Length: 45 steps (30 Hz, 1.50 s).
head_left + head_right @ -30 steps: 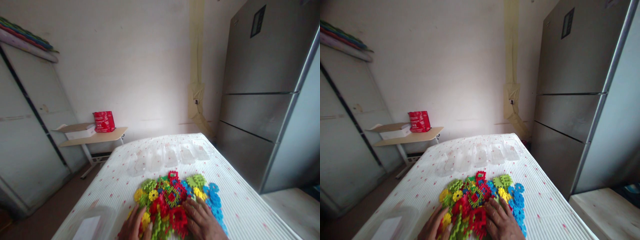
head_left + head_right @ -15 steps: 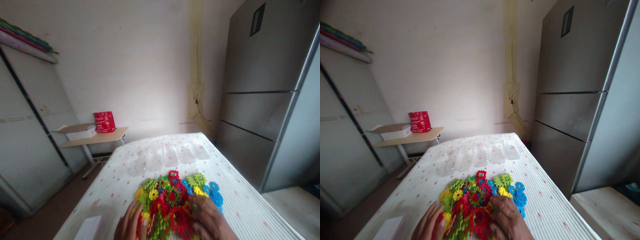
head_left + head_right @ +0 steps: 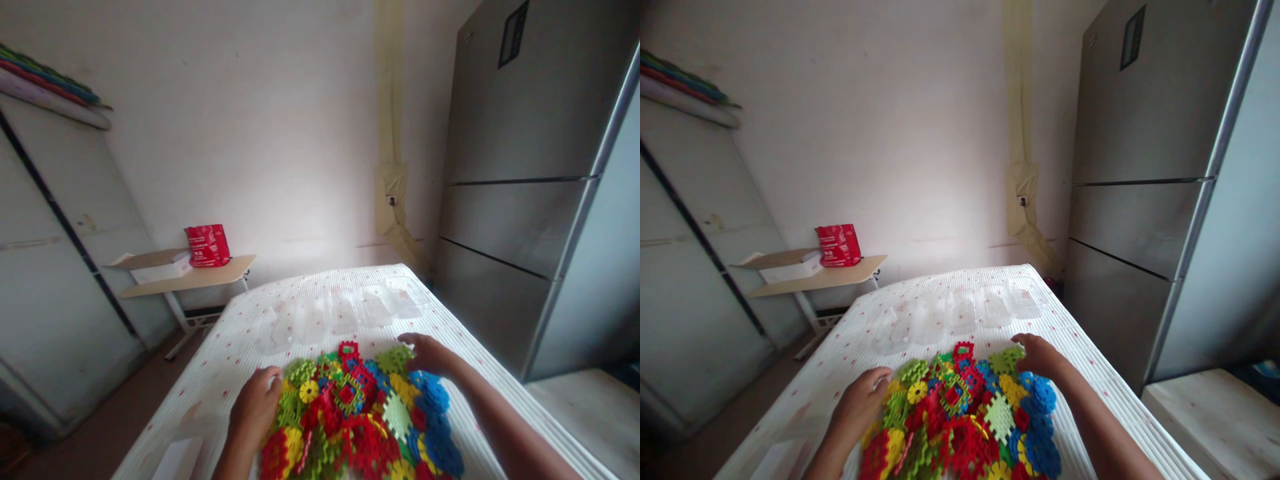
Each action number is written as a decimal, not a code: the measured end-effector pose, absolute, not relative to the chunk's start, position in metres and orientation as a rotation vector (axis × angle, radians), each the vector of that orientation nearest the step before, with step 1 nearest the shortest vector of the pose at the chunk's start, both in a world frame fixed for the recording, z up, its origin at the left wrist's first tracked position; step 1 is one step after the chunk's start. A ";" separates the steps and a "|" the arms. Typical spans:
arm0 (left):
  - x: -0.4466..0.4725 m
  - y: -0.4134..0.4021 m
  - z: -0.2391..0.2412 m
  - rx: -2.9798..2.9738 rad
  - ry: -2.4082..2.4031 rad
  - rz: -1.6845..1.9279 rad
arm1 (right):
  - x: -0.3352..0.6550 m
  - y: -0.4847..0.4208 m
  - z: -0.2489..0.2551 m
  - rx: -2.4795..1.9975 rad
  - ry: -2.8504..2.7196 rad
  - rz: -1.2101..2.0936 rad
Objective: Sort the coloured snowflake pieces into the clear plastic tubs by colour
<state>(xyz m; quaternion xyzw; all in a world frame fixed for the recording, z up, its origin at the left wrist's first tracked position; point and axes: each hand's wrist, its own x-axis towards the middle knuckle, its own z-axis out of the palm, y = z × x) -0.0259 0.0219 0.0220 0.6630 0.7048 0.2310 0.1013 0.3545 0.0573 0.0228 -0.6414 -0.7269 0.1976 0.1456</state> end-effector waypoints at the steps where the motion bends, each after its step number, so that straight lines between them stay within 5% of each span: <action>1: -0.025 0.026 0.021 1.950 2.084 0.662 | 0.354 0.062 0.022 -1.850 -2.108 0.583; 12: -0.023 0.032 -0.030 1.851 1.955 0.889 | 0.369 0.076 -0.002 -1.729 -1.983 0.728; 26: -0.026 0.031 -0.031 1.732 1.848 1.029 | 0.384 0.059 0.011 -1.318 -1.579 1.290; 45: -0.039 0.041 -0.052 1.746 1.836 0.982 | 0.368 0.067 -0.002 -1.803 -1.948 0.765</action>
